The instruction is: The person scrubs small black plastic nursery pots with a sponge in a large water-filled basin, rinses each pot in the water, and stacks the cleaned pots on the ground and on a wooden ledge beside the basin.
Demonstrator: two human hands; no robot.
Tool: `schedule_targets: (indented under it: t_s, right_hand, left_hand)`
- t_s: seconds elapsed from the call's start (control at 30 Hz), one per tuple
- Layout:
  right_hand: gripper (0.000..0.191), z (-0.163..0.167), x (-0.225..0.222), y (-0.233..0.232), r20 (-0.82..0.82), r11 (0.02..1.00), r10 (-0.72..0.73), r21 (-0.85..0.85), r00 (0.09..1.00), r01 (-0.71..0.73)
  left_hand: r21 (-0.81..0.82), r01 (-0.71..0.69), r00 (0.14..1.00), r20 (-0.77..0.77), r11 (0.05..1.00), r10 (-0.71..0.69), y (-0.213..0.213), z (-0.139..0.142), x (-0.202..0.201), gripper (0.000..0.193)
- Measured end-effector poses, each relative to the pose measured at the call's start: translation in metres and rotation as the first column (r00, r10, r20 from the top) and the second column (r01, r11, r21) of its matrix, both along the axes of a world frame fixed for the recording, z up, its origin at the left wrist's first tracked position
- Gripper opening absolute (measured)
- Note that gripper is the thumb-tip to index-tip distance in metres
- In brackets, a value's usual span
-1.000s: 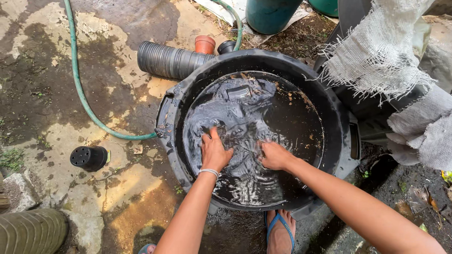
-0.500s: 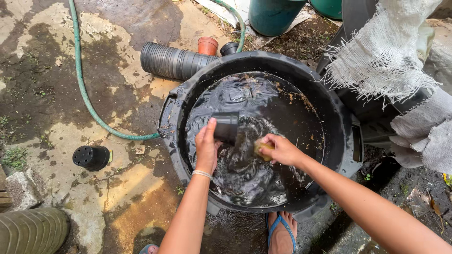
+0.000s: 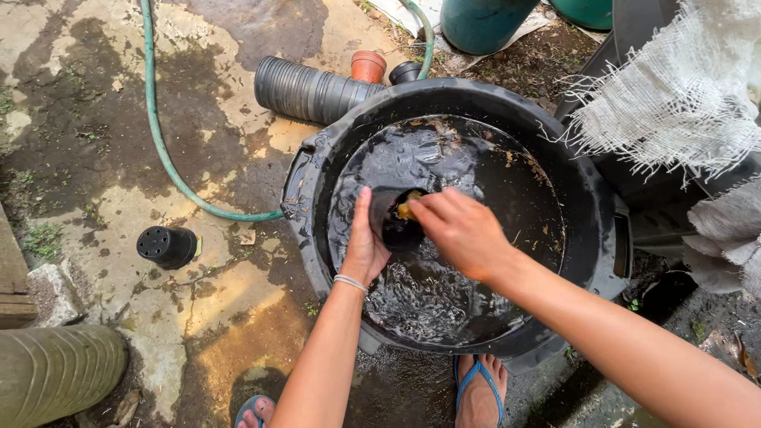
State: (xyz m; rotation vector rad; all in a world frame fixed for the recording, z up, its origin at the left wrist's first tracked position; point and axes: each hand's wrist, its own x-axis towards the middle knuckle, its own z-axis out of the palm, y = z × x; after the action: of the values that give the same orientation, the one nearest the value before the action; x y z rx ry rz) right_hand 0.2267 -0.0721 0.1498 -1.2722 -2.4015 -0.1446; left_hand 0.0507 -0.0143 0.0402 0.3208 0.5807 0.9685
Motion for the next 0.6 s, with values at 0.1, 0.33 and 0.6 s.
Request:
schedule_targets:
  t_s: [0.1, 0.33, 0.6]
  right_hand:
    - [0.030, -0.024, -0.023, 0.012, 0.239, 0.997, -0.068, -0.022, 0.969, 0.075]
    - [0.015, -0.053, -0.038, 0.016, 0.104, 0.944, -0.102, -0.302, 0.989, 0.130]
    - [0.018, -0.003, -0.033, 0.010, -0.408, 0.836, -0.479, -0.483, 0.778, 0.261]
  left_hand:
    - [0.016, 0.042, 0.998, -0.054, 0.999, -0.041, -0.002, -0.010, 0.003, 0.045]
    - [0.184, -0.059, 0.981, -0.172, 0.981, 0.092, 0.000, -0.030, 0.005, 0.040]
    - [0.052, -0.143, 0.987, 0.081, 0.988, 0.138, 0.001, -0.020, 0.005, 0.034]
